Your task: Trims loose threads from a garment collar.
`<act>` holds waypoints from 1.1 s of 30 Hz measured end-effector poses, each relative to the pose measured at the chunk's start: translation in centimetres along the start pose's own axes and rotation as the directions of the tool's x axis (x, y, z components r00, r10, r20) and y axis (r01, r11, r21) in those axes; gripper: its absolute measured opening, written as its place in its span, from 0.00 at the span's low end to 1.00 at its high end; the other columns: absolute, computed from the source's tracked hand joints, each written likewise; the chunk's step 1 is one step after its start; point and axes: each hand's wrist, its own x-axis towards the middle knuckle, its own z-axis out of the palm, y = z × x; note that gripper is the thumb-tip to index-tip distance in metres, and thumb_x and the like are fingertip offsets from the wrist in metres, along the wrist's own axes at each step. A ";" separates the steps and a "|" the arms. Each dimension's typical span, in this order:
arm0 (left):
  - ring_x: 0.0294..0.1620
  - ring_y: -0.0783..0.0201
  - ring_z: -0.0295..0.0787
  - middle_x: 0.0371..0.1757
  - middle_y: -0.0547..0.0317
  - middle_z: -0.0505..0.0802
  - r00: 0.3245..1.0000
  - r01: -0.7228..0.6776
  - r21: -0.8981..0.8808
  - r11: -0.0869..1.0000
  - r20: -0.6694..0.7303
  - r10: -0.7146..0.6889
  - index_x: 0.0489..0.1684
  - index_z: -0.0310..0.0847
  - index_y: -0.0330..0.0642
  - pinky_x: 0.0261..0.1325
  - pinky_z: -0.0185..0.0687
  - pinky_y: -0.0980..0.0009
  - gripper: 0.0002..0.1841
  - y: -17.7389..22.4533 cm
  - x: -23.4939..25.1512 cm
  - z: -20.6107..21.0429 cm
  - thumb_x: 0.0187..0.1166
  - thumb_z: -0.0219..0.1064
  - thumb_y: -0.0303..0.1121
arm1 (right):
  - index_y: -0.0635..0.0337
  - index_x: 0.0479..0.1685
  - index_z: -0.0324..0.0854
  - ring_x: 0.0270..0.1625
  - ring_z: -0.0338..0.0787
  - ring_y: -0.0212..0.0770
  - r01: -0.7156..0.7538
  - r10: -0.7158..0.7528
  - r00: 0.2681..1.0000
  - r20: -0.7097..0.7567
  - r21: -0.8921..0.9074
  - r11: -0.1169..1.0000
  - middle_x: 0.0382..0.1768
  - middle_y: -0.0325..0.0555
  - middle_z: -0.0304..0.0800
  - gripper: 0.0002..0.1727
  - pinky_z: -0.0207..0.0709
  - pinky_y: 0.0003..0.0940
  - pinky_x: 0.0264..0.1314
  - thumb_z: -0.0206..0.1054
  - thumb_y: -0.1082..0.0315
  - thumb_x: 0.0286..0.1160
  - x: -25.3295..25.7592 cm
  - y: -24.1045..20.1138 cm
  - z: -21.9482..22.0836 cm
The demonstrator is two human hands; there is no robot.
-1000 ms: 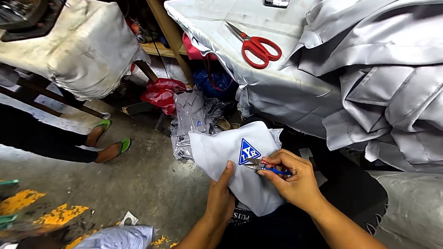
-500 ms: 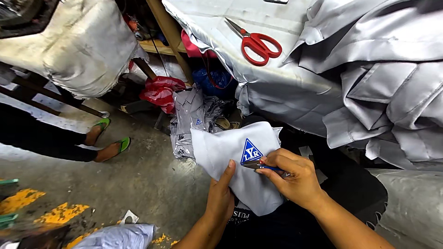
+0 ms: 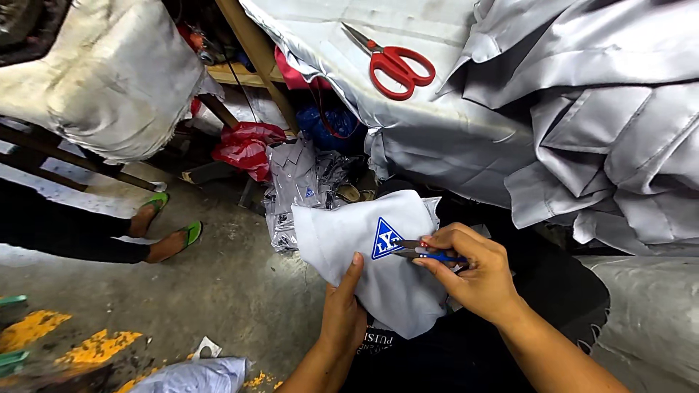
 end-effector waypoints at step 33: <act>0.46 0.64 0.96 0.44 0.53 0.95 0.998 -0.028 -0.012 1.000 -0.059 0.027 0.57 0.74 0.34 0.56 0.92 0.64 0.09 -1.1 -0.6 0.7 0.86 0.54 0.24 | 0.68 0.38 0.89 0.36 0.82 0.19 -0.093 0.098 0.989 -0.110 0.051 0.994 0.36 0.45 0.90 0.14 0.72 0.09 0.36 0.78 0.63 0.69 -1.6 -0.3 2.0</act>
